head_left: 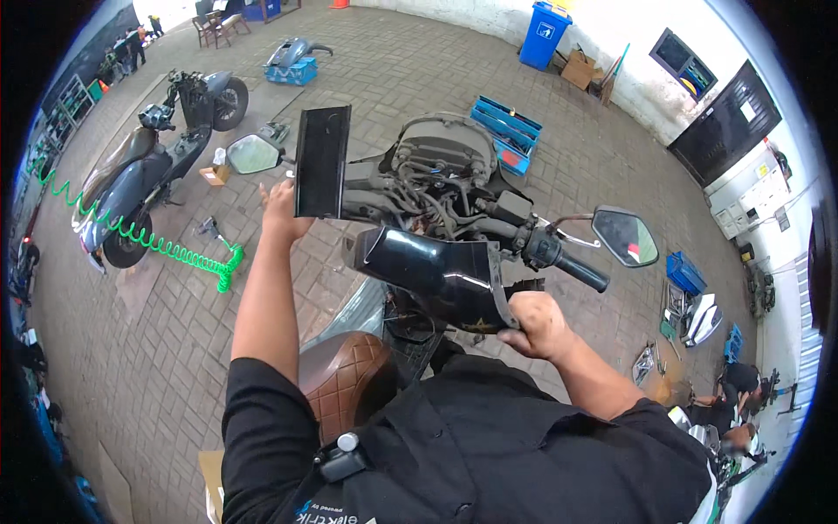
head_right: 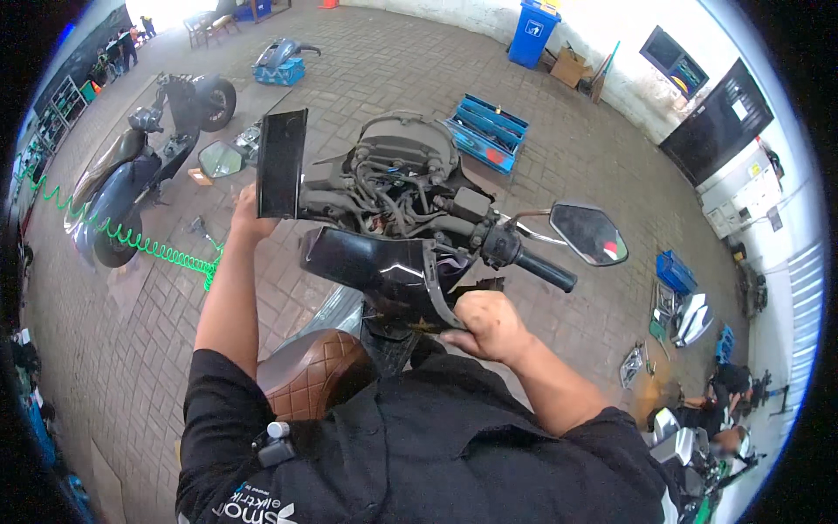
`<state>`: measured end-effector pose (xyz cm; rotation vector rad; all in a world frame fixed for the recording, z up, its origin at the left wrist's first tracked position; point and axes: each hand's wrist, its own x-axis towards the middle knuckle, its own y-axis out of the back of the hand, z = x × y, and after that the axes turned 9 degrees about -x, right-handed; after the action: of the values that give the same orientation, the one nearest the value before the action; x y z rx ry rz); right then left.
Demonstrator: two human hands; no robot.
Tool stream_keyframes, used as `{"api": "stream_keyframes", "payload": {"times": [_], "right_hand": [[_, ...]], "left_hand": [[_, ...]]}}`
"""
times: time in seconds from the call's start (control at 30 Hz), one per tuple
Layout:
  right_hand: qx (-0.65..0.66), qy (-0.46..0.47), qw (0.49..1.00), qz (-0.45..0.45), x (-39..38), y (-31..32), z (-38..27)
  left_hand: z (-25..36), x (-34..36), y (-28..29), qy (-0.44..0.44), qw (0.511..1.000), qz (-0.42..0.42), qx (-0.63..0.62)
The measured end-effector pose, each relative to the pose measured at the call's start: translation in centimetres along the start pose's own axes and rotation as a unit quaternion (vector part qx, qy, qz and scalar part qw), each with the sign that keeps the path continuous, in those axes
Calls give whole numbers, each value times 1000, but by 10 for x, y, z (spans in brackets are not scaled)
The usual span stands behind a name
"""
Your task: The person unscrews and removes the front panel of a motorcycle dashboard using a screwdriver, disconnects the wiring from the internal components, and then opens a cardboard box to retrieve a new part.
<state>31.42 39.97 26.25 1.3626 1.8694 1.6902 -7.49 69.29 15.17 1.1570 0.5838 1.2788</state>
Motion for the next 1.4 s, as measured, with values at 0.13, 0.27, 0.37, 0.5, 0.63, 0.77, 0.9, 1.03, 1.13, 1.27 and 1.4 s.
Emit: {"api": "stream_keyframes", "payload": {"times": [0.13, 0.27, 0.37, 0.5, 0.63, 0.77, 0.9, 1.03, 1.13, 1.27, 1.4], "right_hand": [[33, 27, 998, 44, -6, 11, 0], [20, 55, 997, 43, -6, 18, 5], [-29, 138, 989, -53, 22, 3, -12], [-13, 106, 986, -129, 34, -29, -38], [-47, 79, 984, -150, 42, -86, -36], [18, 24, 993, -118, 59, -117, -62], [69, -25, 984, -165, 58, -113, -58], [61, -48, 985, -155, 28, -89, -32], [73, -3, 988, -136, 4, -69, -2], [85, 122, 989, -12, -19, -50, 38], [233, 139, 960, -70, -56, -46, 86]], "left_hand": [[12, -31, 13, 11, 998, 57, -30], [-1, -77, 3, 39, 980, 148, -128], [-12, -121, -16, 91, 956, 181, -214], [-29, -169, -29, 141, 913, 153, -349], [-26, -201, -25, 230, 865, 105, -433], [-22, -216, -18, 231, 833, 117, -489], [15, -217, 7, 206, 774, 181, -570], [67, -221, 60, 141, 810, 235, -519], [102, -215, 93, 91, 842, 238, -476], [189, -166, 132, -34, 939, 161, -303], [263, -65, 122, -70, 975, -12, -209]]}}
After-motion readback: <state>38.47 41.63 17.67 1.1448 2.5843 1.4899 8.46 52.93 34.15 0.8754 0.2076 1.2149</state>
